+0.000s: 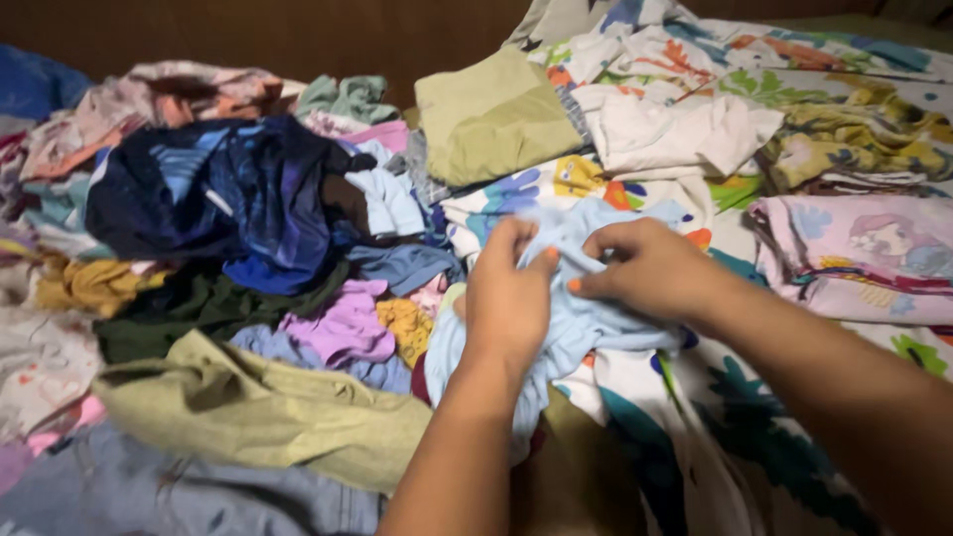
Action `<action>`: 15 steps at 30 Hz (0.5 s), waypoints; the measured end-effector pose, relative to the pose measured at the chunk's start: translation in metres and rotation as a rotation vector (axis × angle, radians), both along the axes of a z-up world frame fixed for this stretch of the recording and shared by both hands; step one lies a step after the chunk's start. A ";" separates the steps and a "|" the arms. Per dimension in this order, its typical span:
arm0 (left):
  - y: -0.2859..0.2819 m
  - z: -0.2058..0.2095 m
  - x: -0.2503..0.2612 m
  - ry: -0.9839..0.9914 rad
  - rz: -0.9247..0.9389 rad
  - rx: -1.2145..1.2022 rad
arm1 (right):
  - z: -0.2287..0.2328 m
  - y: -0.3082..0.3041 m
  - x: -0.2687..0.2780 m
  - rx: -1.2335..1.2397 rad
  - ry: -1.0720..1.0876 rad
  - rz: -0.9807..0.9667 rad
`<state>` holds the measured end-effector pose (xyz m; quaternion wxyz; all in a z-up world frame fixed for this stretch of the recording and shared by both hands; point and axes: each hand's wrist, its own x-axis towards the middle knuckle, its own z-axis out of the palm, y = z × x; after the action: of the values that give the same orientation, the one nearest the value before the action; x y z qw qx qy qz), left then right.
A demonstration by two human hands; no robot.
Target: The person folds various pieces of clothing on a bed, including a pink patterned shirt, a white shirt, a light blue shirt, a light green shirt, a blue shirt, and several pairs of underwear. The person picks up each item, smooths it out, folds it, and places it in a pile.
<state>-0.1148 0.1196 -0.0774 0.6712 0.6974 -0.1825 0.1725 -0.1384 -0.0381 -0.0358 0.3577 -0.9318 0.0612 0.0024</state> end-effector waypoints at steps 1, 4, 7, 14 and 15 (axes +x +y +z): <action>0.003 0.003 -0.002 0.016 0.036 0.031 | 0.002 0.001 -0.001 0.037 0.015 0.005; 0.008 0.018 -0.008 0.059 0.102 0.124 | 0.014 0.002 -0.003 0.388 0.090 0.105; 0.010 0.035 -0.014 0.008 0.129 0.217 | 0.033 0.009 -0.001 0.409 -0.004 0.075; 0.029 0.033 -0.042 -0.341 0.302 0.419 | 0.069 0.000 0.000 -0.108 -0.718 0.104; 0.033 0.036 -0.043 -0.388 0.327 0.416 | 0.076 -0.008 -0.002 -0.244 -0.881 0.117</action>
<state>-0.1578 0.1524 -0.0412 0.4305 0.7938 -0.2238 0.3667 -0.1403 -0.0459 0.0399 0.2368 -0.8812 -0.1494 -0.3809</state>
